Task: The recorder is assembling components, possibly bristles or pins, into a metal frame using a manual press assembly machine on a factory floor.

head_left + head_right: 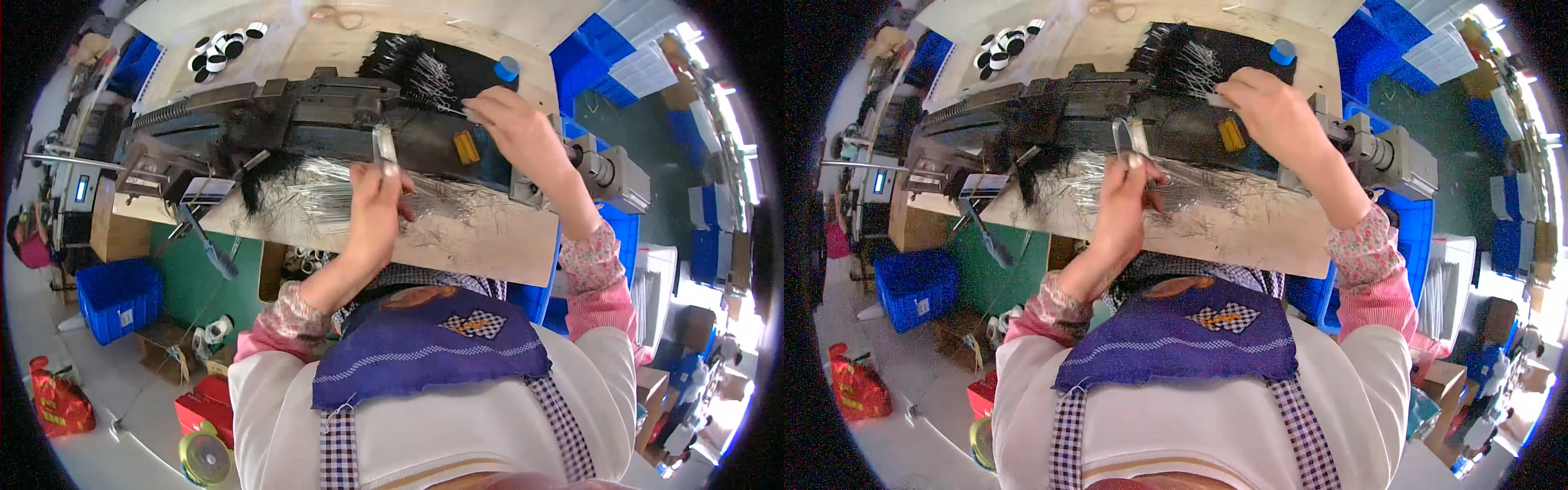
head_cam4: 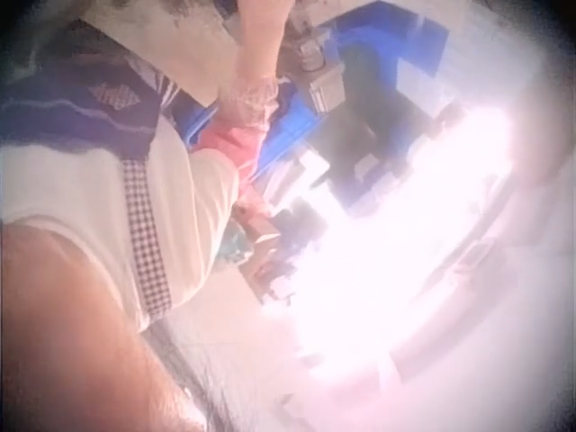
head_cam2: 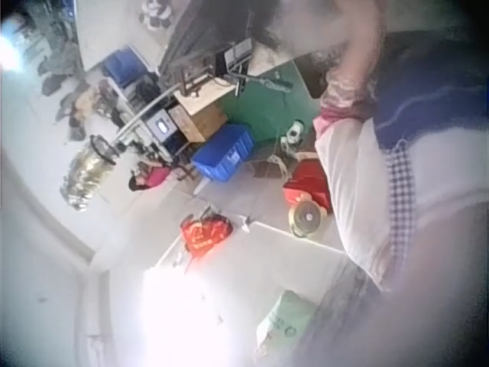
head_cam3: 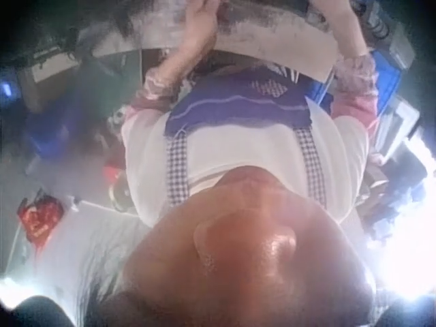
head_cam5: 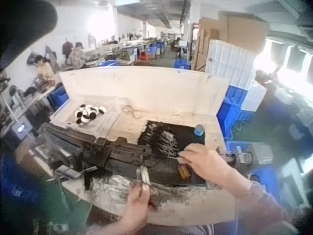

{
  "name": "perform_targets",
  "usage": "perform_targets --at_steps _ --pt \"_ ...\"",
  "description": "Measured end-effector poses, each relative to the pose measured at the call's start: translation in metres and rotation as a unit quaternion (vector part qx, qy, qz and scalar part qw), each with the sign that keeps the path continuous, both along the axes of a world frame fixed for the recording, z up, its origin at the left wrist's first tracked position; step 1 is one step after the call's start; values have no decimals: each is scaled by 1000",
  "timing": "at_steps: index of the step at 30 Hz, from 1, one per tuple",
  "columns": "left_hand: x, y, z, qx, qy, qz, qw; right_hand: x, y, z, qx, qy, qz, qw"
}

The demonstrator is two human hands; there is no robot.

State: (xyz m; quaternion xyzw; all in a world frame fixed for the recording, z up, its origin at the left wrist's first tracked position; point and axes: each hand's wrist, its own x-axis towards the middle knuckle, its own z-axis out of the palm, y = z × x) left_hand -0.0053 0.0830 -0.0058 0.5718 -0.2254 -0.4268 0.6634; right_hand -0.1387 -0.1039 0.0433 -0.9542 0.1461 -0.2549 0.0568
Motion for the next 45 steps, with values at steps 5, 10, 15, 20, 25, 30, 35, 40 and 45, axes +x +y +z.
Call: perform_targets --at_steps 5,10,15,20,25,30,35,40,45 --pt "1 -5 9 26 211 -21 977 10 6 1 -49 43 3 998" --pt "-5 -5 31 -27 229 -152 961 21 6 4 -40 57 33 997" --pt "53 2 64 -120 437 -221 863 25 4 5 4 59 42 997" --pt "103 46 36 -220 441 -31 870 8 22 13 52 34 53 997" --pt "59 24 39 -109 -375 -191 900 58 -29 14 -6 132 -123 984" --pt "30 -98 5 -4 -418 -252 873 33 -44 29 114 68 3 991" --pt "43 -102 24 3 -650 -192 736 11 -20 9 93 51 78 991" --pt "72 -68 50 -56 -827 -73 555 52 -11 -3 44 -42 151 987" --pt "61 -27 15 -182 -554 142 800 72 -10 -17 100 -92 117 984"
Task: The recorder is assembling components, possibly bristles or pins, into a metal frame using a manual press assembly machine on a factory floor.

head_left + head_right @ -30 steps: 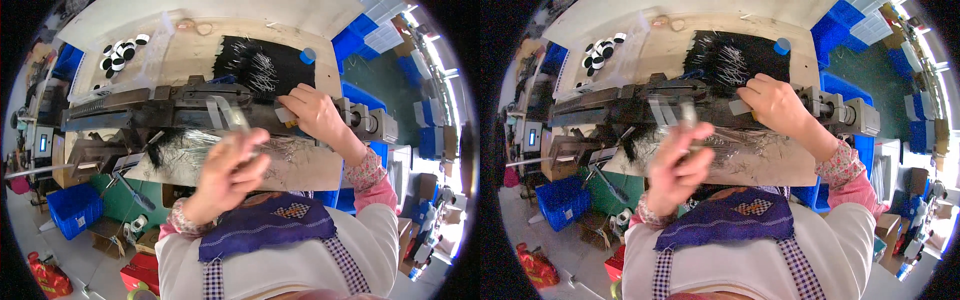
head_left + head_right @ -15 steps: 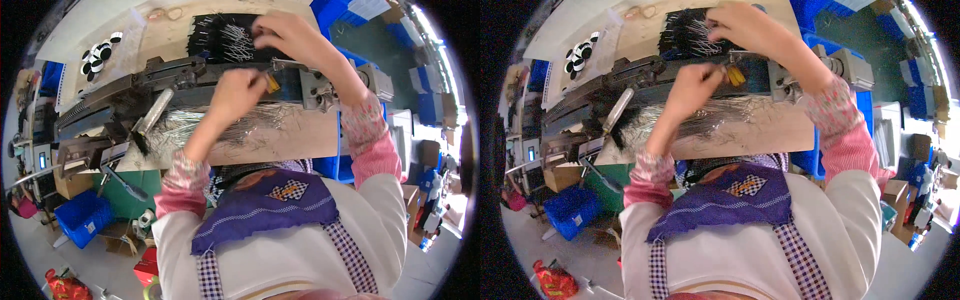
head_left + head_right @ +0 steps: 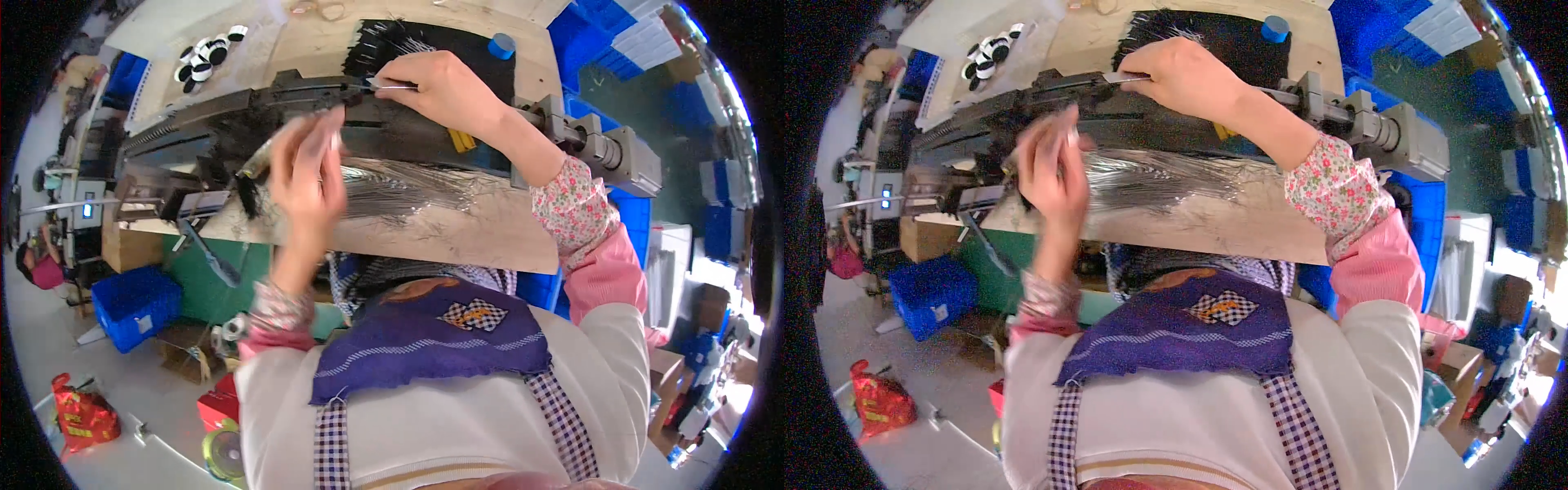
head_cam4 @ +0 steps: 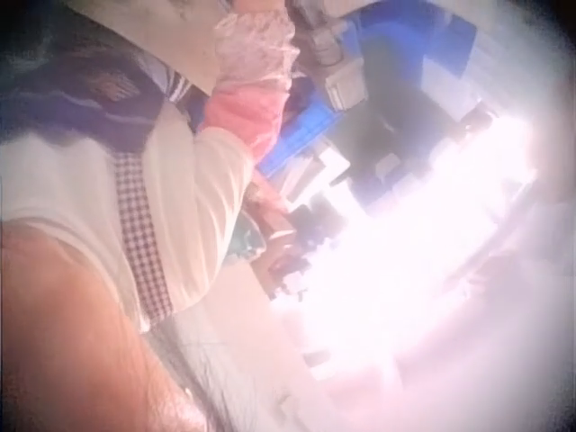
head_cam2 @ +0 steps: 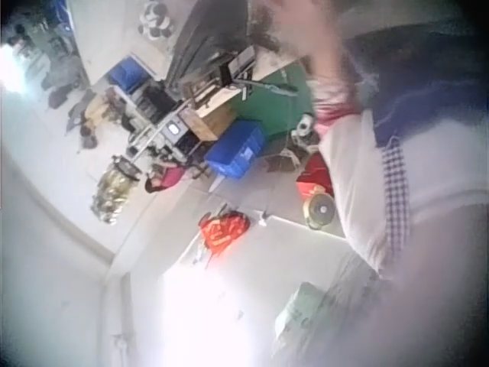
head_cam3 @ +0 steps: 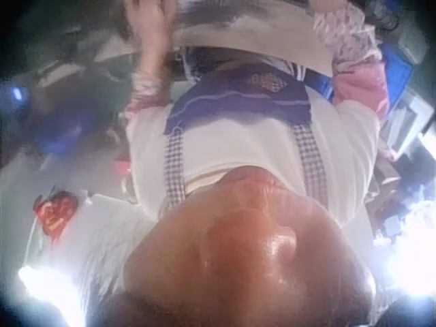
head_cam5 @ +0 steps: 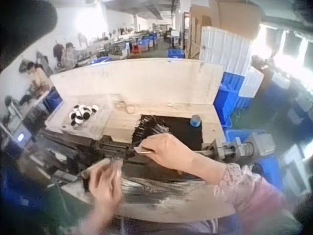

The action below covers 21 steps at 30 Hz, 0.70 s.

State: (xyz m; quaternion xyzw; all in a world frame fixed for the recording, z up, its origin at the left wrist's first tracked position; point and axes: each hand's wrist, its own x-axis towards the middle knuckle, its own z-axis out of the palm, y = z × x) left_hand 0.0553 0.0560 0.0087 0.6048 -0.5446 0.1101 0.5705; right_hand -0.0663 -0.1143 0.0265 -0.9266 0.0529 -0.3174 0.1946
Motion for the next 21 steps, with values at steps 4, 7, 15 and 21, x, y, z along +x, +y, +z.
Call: perform_targets --at_steps 4,7,15,21 --pt "-7 26 -45 45 860 -391 324 12 -1 2 79 65 12 995" --pt "32 17 2 -49 832 -482 271 10 -6 -3 118 64 -4 991" --pt "-14 3 -55 210 324 -113 916 20 8 -9 35 70 -21 997" --pt "12 41 -56 332 405 -190 830 -10 40 4 -110 2 -87 990"
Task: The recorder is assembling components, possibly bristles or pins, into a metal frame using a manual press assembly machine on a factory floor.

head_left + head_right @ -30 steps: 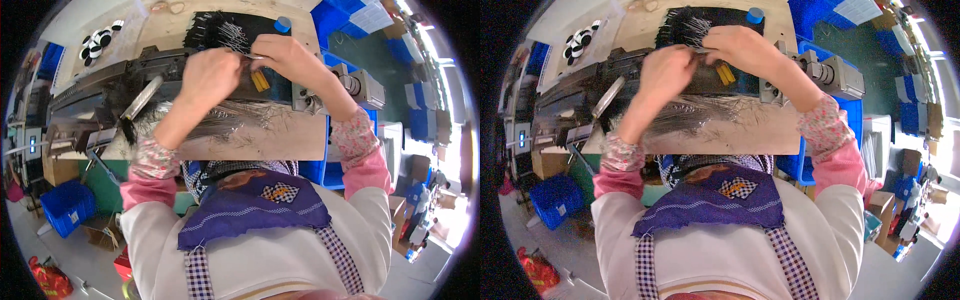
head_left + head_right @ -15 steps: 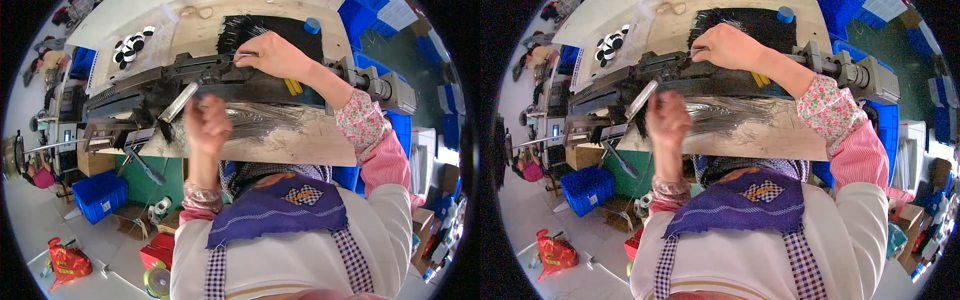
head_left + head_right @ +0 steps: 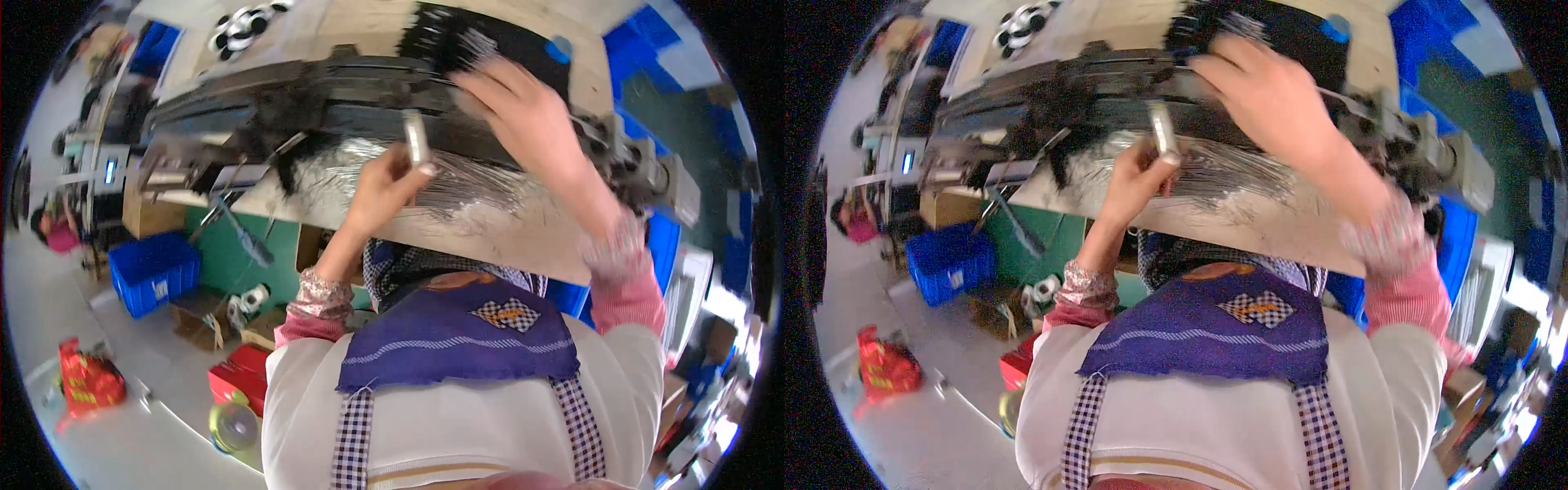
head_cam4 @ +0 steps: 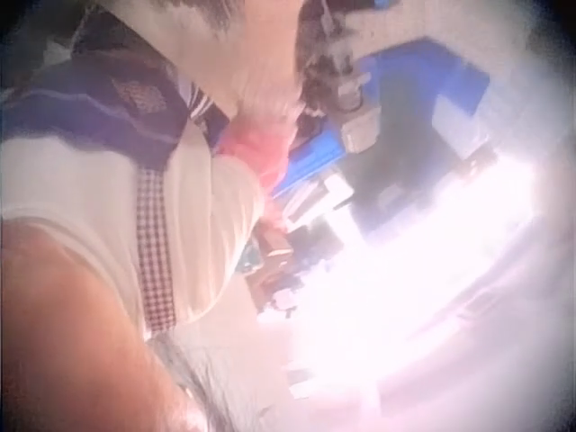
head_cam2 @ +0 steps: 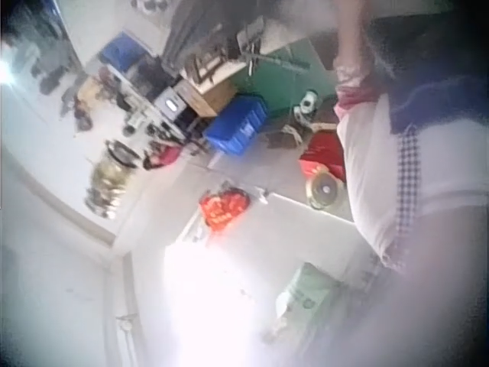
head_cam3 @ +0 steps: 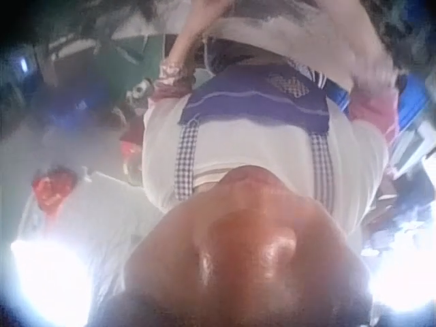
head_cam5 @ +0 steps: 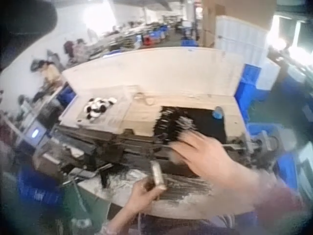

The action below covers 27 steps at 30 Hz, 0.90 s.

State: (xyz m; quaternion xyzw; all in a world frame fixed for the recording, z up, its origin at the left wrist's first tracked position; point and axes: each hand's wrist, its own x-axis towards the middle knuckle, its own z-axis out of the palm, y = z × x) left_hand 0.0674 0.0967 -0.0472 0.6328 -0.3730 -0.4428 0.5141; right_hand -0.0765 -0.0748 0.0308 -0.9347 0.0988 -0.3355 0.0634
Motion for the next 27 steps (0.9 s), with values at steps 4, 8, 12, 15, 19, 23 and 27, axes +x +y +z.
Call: perform_targets --at_steps 4,8,12,15,19,23,27 --pt "72 56 -27 -13 130 329 935 -57 37 -30 125 123 -112 978" --pt "97 52 -8 -32 168 362 916 -56 3 -84 126 152 -308 931" --pt "95 40 -23 -101 223 377 893 -55 -15 -71 202 207 -265 920" --pt "57 31 -19 -199 184 386 882 -78 1 -84 135 172 -208 953" --pt "-43 -11 61 -232 184 105 949 -91 47 -49 198 178 -136 954" --pt "-69 -86 61 -91 339 -145 925 -101 51 -35 218 220 -32 950" --pt "-65 -100 35 -34 368 8 929 -128 56 8 298 385 -70 870"
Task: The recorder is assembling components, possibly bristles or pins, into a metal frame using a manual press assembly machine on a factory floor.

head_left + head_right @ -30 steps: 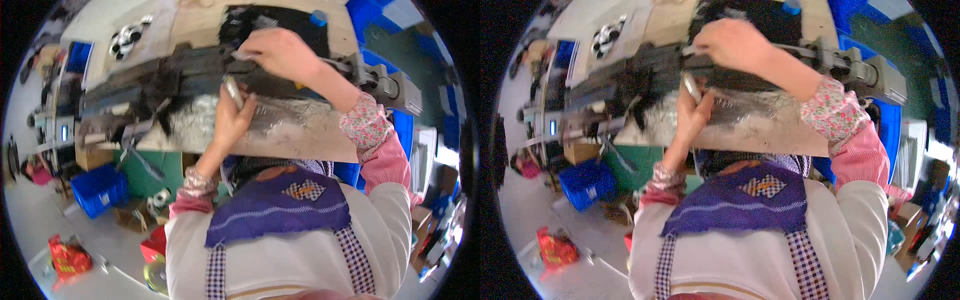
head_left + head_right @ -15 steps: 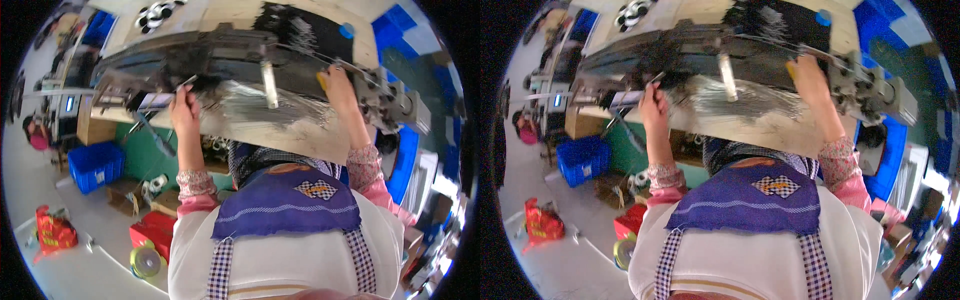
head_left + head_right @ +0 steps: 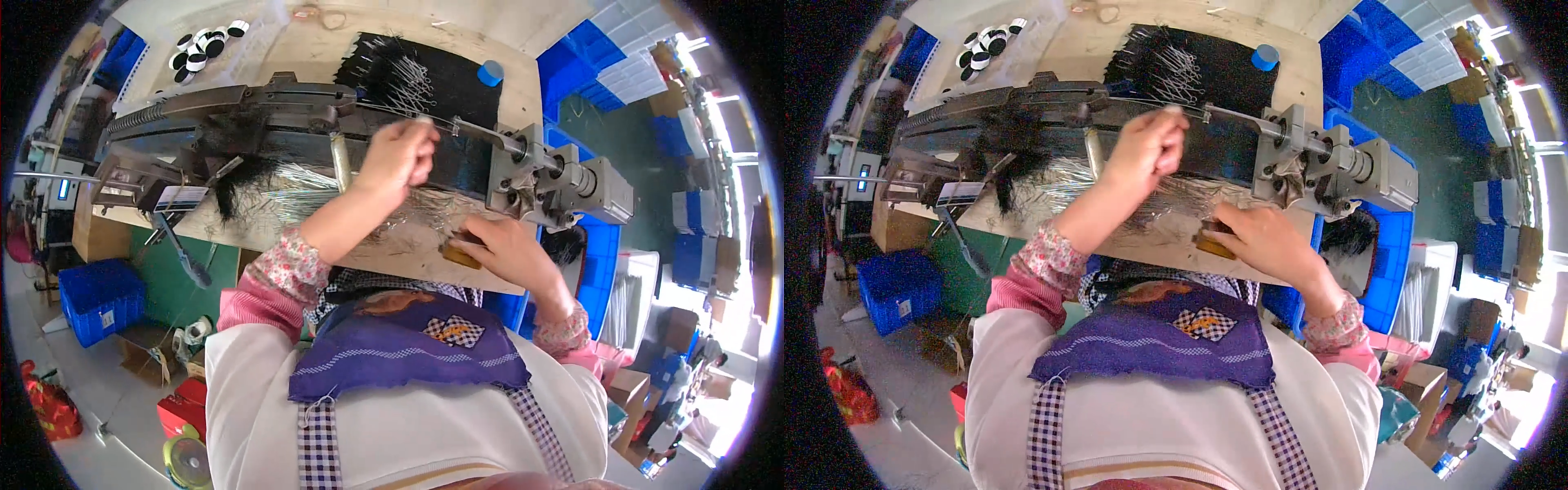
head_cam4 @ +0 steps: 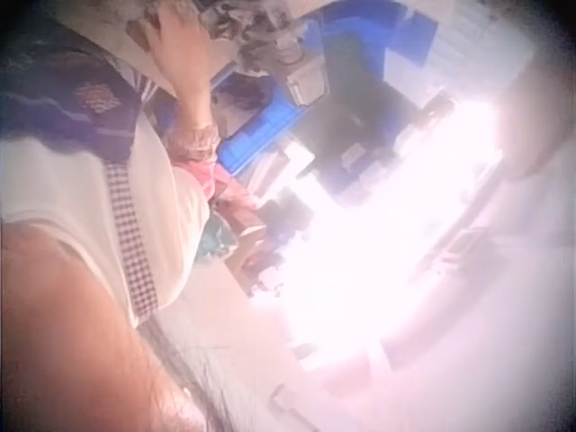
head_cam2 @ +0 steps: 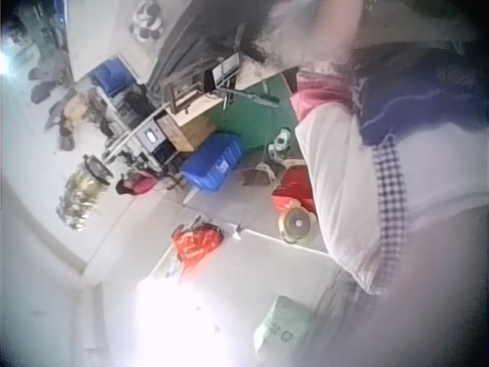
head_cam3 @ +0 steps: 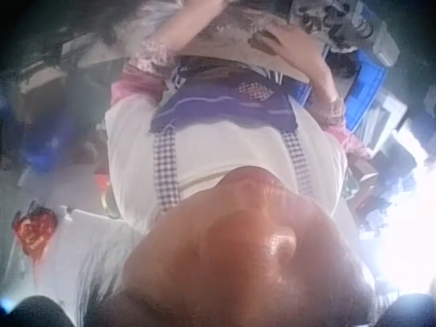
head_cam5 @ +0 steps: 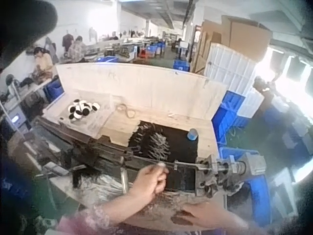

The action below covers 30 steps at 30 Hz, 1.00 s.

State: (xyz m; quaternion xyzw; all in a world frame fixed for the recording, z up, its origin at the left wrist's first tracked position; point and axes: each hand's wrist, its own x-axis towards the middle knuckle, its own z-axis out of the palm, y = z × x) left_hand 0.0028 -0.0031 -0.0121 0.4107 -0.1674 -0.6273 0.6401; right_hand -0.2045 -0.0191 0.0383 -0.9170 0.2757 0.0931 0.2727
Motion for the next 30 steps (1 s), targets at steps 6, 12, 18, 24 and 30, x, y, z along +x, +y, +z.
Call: perform_targets --at_steps 6,12,18,24,30 --pt "1 7 0 -33 -76 145 986 41 -72 32 -244 -344 -38 906" --pt "-5 6 3 19 -66 143 987 124 -107 4 -46 -217 76 972" --pt "-1 9 13 -4 -48 145 988 121 -117 18 171 -216 -3 961" --pt "-2 0 -5 -108 -12 16 994 128 -130 26 325 -119 -54 937" --pt "10 3 18 -144 273 10 951 109 -124 50 -156 -139 -3 978"
